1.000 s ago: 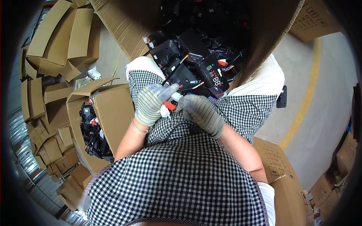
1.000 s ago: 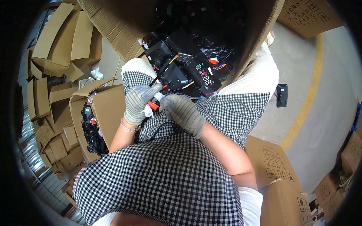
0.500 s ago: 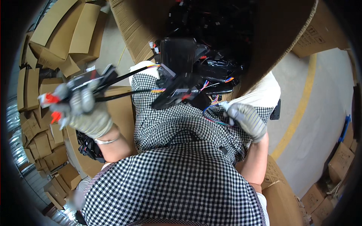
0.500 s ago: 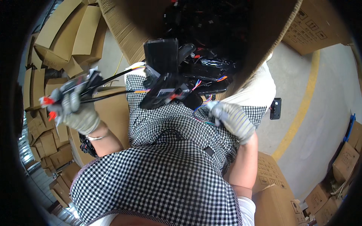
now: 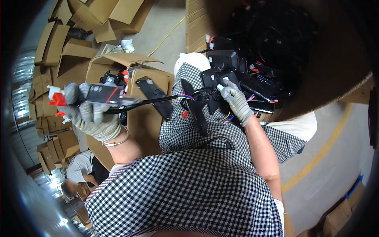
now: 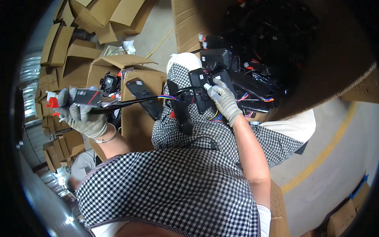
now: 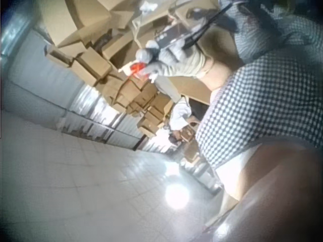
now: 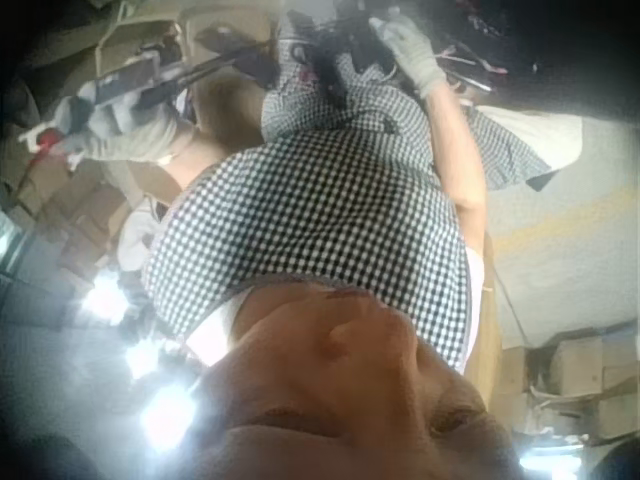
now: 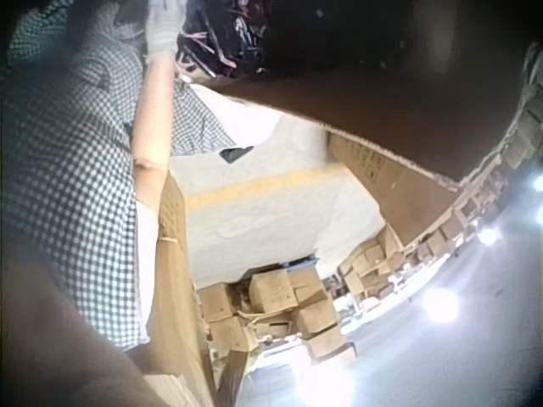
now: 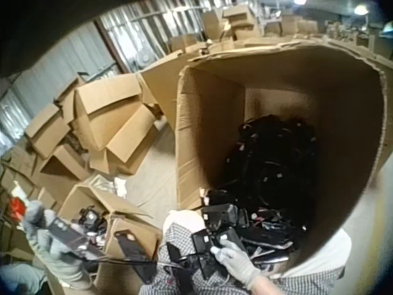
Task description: The person tests digital meter units by taking them from a large box, plugging in their wire connectors to power on the display screens, disconnecting the plugs, and placing the tested units into an adjacent cardboard box.
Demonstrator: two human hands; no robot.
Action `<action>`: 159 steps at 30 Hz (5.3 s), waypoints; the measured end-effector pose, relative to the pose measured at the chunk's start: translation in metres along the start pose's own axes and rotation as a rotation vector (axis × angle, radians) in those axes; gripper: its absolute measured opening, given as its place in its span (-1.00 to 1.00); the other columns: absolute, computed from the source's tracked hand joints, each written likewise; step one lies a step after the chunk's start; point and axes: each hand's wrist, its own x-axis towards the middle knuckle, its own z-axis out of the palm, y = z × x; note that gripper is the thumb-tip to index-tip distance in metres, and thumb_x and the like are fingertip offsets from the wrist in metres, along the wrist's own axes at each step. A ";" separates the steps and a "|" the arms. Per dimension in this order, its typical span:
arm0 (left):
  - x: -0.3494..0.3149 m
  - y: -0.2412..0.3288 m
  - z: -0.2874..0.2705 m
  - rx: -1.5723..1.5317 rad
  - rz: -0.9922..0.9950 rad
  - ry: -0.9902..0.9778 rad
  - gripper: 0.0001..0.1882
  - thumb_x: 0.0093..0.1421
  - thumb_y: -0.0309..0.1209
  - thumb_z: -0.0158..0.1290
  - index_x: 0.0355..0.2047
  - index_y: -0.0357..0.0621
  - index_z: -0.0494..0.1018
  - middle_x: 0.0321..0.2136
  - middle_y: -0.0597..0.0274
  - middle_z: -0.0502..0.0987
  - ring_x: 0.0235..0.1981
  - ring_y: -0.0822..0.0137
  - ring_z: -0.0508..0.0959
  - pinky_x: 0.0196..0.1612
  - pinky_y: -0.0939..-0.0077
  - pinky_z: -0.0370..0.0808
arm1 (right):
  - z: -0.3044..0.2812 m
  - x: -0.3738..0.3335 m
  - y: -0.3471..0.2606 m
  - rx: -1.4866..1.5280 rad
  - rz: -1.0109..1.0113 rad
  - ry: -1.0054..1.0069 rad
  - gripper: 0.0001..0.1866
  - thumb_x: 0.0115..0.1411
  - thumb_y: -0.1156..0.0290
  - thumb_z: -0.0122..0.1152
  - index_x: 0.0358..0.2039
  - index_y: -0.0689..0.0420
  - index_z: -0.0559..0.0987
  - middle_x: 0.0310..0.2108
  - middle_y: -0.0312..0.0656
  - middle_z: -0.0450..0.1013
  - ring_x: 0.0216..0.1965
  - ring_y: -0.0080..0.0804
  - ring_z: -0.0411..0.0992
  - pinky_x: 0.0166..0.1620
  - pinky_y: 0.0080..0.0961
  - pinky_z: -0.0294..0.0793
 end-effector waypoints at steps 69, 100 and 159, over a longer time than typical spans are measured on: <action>-0.101 -0.153 -0.050 0.175 -0.988 -0.605 -0.75 0.18 -0.35 0.06 -0.18 -0.22 0.41 -0.40 0.30 0.48 -0.38 0.48 0.48 -0.24 0.60 0.45 | -0.041 -0.099 -0.151 0.513 0.329 -0.043 -0.54 0.21 0.01 0.04 -0.37 0.22 0.56 -0.56 -0.33 0.41 -0.56 -0.67 0.27 -0.42 -0.73 0.24; -0.108 -0.144 -0.037 0.940 -0.835 -1.321 -0.38 0.01 -0.39 0.06 0.13 -0.11 0.21 -0.34 0.07 0.51 -0.33 0.14 0.54 -0.23 0.39 0.49 | -0.041 -0.083 -0.106 0.175 0.224 -0.443 -0.77 0.24 0.28 0.01 -0.34 0.16 0.53 -0.67 -0.28 0.34 -0.63 -0.52 0.33 -0.50 -0.53 0.33; -0.095 -0.138 -0.007 0.545 -0.776 -0.953 -0.67 0.14 -0.53 0.03 -0.05 -0.18 0.40 -0.35 0.21 0.53 -0.37 0.45 0.54 -0.29 0.58 0.49 | -0.073 -0.109 -0.172 0.494 0.384 0.269 -0.61 0.22 0.09 0.06 -0.36 0.22 0.57 -0.50 -0.29 0.46 -0.57 -0.67 0.34 -0.44 -0.73 0.31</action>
